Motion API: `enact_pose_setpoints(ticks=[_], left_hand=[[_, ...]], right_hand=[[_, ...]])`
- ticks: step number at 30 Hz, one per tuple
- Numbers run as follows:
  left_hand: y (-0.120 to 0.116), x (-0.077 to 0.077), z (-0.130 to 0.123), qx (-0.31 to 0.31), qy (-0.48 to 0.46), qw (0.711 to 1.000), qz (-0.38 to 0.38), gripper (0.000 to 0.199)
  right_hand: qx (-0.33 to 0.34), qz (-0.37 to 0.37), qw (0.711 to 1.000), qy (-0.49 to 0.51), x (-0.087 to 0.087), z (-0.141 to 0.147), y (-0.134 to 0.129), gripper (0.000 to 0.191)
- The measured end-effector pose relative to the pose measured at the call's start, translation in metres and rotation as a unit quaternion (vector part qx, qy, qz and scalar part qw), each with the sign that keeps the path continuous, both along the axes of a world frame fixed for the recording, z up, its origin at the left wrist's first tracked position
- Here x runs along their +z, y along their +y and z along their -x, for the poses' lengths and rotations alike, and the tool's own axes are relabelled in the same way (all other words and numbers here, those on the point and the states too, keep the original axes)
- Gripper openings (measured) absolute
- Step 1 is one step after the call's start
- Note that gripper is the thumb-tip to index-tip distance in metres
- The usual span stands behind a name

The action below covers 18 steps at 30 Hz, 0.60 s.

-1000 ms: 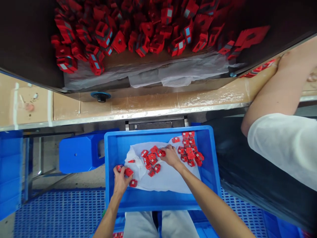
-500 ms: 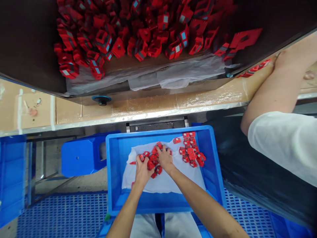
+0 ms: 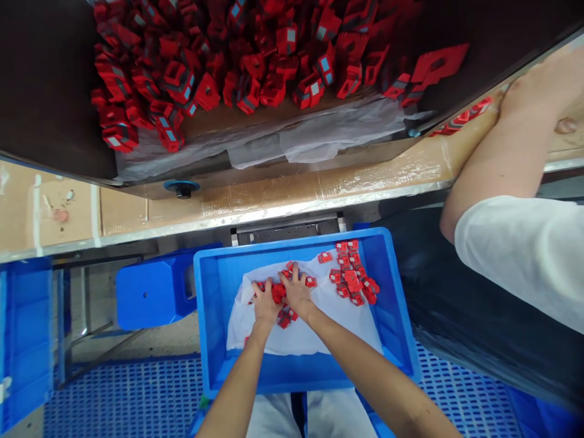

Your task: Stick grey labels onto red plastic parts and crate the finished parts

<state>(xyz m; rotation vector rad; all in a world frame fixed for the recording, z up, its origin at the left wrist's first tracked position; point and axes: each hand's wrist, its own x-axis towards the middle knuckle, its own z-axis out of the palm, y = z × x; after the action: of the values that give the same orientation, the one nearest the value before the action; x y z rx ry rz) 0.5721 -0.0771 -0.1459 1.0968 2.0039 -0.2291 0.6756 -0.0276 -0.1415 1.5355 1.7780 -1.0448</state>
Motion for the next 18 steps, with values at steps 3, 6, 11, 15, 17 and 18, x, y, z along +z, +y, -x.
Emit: enact_pose_setpoints(ticks=[3,6,11,15,17,18], left_hand=[[0.000,0.000,0.008,0.001,-0.013,1.000,-0.010,0.072],[-0.003,0.004,0.020,0.002,-0.025,0.999,-0.035,0.061],[-0.012,0.020,0.039,0.014,-0.050,0.995,-0.087,0.050],[-0.024,0.041,0.049,0.041,-0.071,0.980,-0.181,0.050],[-0.024,0.055,0.056,0.073,-0.059,0.962,-0.255,0.050],[-0.019,0.064,0.060,0.081,-0.055,0.954,-0.284,0.050]], right_hand=[[0.004,0.013,1.000,-0.002,-0.003,0.001,0.004,0.087],[0.003,0.016,1.000,-0.002,-0.002,-0.002,0.005,0.087],[0.003,0.023,1.000,-0.004,0.000,-0.006,-0.011,0.106],[0.020,-0.011,1.000,-0.018,-0.009,-0.002,-0.031,0.086],[0.016,-0.039,0.999,-0.009,-0.019,0.000,-0.036,0.067],[0.008,-0.046,0.999,-0.002,-0.025,0.001,-0.036,0.064]])
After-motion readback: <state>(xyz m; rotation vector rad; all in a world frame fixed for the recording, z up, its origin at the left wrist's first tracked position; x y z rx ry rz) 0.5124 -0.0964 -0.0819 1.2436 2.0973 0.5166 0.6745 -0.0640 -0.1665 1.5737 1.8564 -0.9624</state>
